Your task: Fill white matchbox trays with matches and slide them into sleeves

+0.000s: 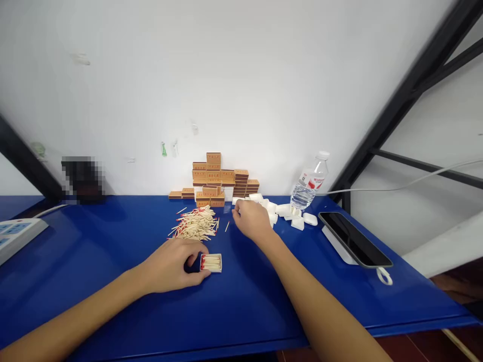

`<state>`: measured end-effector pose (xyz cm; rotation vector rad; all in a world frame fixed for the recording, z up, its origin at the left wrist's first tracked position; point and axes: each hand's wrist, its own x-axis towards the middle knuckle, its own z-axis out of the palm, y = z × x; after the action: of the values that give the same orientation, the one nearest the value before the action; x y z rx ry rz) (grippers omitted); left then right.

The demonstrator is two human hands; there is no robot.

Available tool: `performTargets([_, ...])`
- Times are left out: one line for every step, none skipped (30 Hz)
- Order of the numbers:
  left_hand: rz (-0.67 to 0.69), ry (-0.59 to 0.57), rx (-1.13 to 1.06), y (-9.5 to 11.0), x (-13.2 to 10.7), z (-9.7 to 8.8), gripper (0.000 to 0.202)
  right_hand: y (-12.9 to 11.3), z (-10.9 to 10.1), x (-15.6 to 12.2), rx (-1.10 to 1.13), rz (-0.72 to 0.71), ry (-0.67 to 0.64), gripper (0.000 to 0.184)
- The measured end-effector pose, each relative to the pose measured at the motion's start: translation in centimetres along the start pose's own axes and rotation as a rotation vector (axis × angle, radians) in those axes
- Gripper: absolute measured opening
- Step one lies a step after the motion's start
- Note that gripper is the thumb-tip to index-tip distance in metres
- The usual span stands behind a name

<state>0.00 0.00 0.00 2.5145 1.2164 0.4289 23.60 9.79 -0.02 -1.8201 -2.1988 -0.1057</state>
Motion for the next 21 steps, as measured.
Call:
performTargets([-0.006,-0.066,-0.01,0.6,0.5,-0.6,0.021,0.4,0.0,0.2,-0.008,0.045,0.019,0.017])
performTargets([-0.015,-0.113,-0.006,1.3,1.0,-1.1,0.02,0.7,0.0,0.4,-0.016,0.089,0.038,0.019])
performTargets([0.0,-0.119,0.006,1.9,1.6,-1.5,0.02,1.2,-0.1,0.7,-0.022,0.127,0.055,0.02])
performTargets([0.031,-0.105,0.009,2.5,2.3,-1.7,0.021,1.6,-0.1,0.8,-0.026,0.156,0.069,0.022])
performTargets([0.062,-0.076,0.014,3.0,3.0,-1.7,0.024,2.0,-0.2,1.0,-0.027,0.174,0.078,0.023])
performTargets([0.074,-0.069,0.018,3.3,3.7,-1.5,0.026,2.3,-0.2,1.1,-0.025,0.181,0.082,0.023])
performTargets([0.075,-0.065,0.012,3.5,4.3,-1.2,0.025,2.7,-0.2,1.3,-0.019,0.179,0.082,0.023])
performTargets([0.079,-0.054,-0.003,3.5,4.9,-0.7,0.024,3.0,-0.3,1.4,-0.011,0.169,0.077,0.022])
performTargets([0.085,-0.043,-0.02,3.4,5.3,-0.2,0.024,3.4,-0.3,1.5,-0.001,0.151,0.068,0.021])
performTargets([0.091,-0.032,-0.029,3.2,5.6,0.3,0.025,3.7,-0.2,1.6,0.012,0.123,0.056,0.02])
performTargets([0.094,-0.022,-0.032,3.0,5.8,0.7,0.027,3.9,-0.2,1.6,0.027,0.088,0.043,0.018])
performTargets([0.094,-0.007,-0.03,2.8,5.8,1.0,0.028,4.2,-0.1,1.7,0.043,0.051,0.031,0.017])
performTargets([0.096,0.005,-0.025,2.5,5.7,1.2,0.029,4.4,-0.1,1.7,0.059,0.014,0.022,0.018])
performTargets([0.099,0.013,-0.019,2.2,5.5,1.2,0.029,4.6,0.0,1.7,0.077,-0.017,0.02,0.02])
performTargets([0.103,0.021,-0.014,1.9,5.1,1.0,0.028,4.7,0.2,1.7,0.095,-0.037,0.024,0.021])
performTargets([0.105,0.03,-0.012,1.6,4.6,0.8,0.028,4.7,0.3,1.7,0.114,-0.047,0.035,0.021])
performTargets([0.104,0.045,-0.009,1.3,4.1,0.5,0.027,4.8,0.4,1.6,0.135,-0.047,0.052,0.02])
performTargets([0.098,0.077,-0.017,0.9,3.5,0.1,0.027,4.7,0.5,1.7,0.16,-0.039,0.072,0.018])
performTargets([0.094,0.11,-0.027,0.4,2.8,-0.1,0.027,4.7,0.5,1.8,0.189,-0.025,0.094,0.017])
performTargets([0.108,0.15,-0.033,0.0,2.1,-0.3,0.025,4.6,0.5,2.0,0.224,-0.004,0.116,0.017])
performTargets([0.127,0.224,-0.023,-0.5,1.5,-0.4,0.023,4.6,0.4,2.4,0.264,0.025,0.138,0.017])
